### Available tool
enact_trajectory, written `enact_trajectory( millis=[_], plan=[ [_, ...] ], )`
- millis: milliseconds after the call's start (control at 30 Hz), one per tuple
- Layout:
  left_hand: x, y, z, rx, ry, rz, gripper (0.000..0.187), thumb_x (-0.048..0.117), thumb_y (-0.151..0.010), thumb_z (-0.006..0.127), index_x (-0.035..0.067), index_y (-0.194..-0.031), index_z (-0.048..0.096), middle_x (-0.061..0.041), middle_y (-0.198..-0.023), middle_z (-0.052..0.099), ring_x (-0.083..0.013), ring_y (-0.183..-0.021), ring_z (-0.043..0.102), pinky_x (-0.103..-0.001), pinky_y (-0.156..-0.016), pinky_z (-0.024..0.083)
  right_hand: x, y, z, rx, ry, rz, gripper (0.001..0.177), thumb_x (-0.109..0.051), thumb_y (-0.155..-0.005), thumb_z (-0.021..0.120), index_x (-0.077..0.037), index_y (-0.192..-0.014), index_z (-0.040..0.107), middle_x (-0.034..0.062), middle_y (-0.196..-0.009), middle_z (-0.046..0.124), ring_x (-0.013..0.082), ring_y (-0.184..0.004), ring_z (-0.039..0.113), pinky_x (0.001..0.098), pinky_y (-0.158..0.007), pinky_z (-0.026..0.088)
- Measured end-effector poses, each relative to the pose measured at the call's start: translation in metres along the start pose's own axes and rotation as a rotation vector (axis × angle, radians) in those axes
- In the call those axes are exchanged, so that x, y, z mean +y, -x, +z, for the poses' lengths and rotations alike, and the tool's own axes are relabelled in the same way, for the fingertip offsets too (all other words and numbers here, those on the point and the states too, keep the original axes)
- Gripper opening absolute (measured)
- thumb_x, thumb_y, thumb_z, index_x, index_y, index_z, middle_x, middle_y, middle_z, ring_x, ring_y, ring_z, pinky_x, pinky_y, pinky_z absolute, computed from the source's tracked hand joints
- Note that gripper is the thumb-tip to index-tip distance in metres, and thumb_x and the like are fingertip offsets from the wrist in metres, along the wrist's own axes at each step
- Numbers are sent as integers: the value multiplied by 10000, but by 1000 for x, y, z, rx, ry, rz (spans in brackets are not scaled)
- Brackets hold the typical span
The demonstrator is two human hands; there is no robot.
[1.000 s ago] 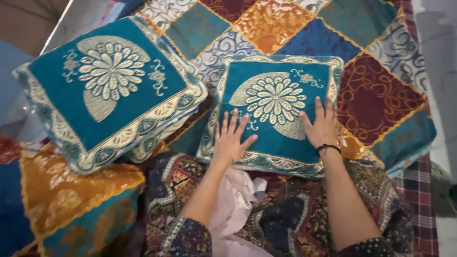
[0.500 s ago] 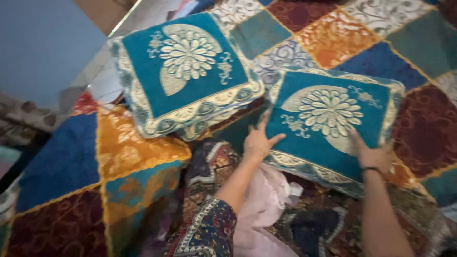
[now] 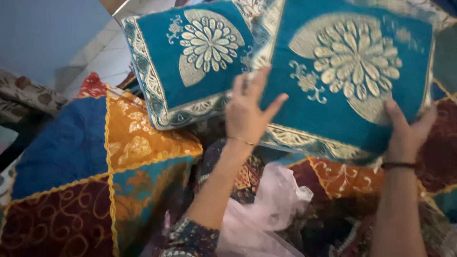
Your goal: The person smooths teal cushions on a bed, folds and stacks colored fabrics, and places a white pillowcase onto a pillow.
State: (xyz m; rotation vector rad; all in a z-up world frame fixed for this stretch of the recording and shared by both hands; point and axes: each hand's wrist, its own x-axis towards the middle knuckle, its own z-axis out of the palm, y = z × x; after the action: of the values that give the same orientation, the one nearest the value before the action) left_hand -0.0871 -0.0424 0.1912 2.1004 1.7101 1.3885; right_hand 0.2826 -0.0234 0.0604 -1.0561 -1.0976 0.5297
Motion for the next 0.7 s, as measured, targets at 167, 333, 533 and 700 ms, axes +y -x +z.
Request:
enact_trajectory(
  millis=[167,333,533,700],
  plan=[
    [-30,-38,-73,395,-110,84,684,399,-855,886,201,-1435,583,-171,-1235,605,-360,-1016,686,-441,-809,601,-24,-72,125,-180,-121,-105,866,-153,-1031,849,29,-1651,272,158,-1614,476,237,-1432,493,349,-1302,401],
    [-90,-45,-129,471,-194,-78,672,375,-904,880,175,-1465,571,-137,-1230,603,-343,-1120,666,-449,-941,572,-24,-116,270,-301,57,-246,936,-296,-1011,901,44,-1617,274,216,-1617,456,317,-1522,476,417,-1300,384],
    [-160,-55,-117,185,-566,-632,727,441,-921,656,105,-1512,398,-295,-1487,327,-508,-1357,369,-623,-1021,360,-29,-61,377,-676,828,-249,875,-639,-955,636,-129,-1599,337,227,-1648,288,437,-1516,281,553,-1237,225],
    [-173,-76,-59,10,-818,-402,722,212,-852,544,116,-1555,411,-189,-1668,196,-484,-1542,134,-689,-1147,88,-21,-18,373,-563,883,-300,829,-659,-1007,490,-206,-1662,258,196,-1722,161,455,-1555,173,645,-1222,161]
  ],
)
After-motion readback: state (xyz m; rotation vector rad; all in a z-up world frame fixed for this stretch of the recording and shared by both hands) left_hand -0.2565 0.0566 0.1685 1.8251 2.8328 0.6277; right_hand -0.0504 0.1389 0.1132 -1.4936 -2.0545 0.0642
